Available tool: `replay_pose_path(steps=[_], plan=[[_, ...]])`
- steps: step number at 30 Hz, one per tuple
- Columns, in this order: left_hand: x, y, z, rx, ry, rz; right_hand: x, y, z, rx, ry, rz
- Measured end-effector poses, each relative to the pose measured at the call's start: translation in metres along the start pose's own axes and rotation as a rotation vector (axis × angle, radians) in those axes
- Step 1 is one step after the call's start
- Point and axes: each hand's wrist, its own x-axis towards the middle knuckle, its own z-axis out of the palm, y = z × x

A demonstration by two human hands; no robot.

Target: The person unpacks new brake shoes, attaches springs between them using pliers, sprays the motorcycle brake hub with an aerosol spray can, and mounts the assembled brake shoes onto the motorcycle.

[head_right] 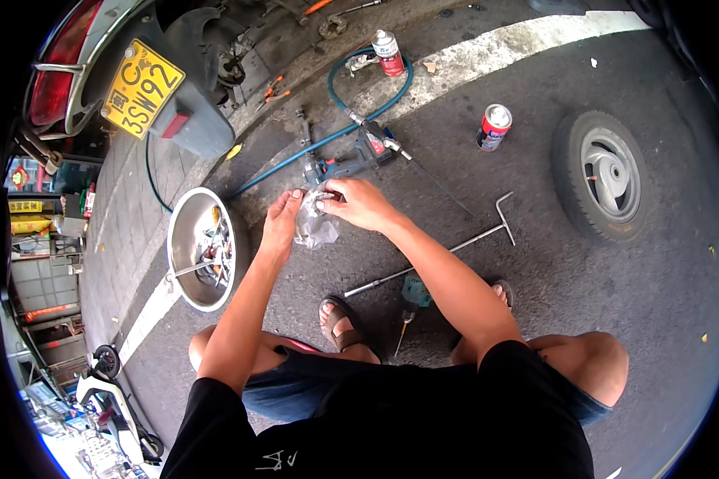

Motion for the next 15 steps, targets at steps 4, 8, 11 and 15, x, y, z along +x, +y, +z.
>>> replay_pose_path(steps=[4, 8, 11, 15], plan=[[0.001, 0.0, -0.005, 0.089, 0.019, -0.001, 0.005, -0.01, 0.014, 0.384, 0.092, 0.161], [0.002, -0.008, -0.009, 0.482, 0.01, 0.281, 0.003, -0.011, 0.022, 0.211, 0.12, 0.132], [-0.002, -0.009, -0.007, 0.482, 0.013, 0.252, 0.0, -0.009, 0.022, 0.164, 0.14, 0.132], [0.0, -0.009, -0.001, 0.293, -0.015, 0.03, -0.005, -0.012, 0.025, -0.033, 0.162, -0.028]])
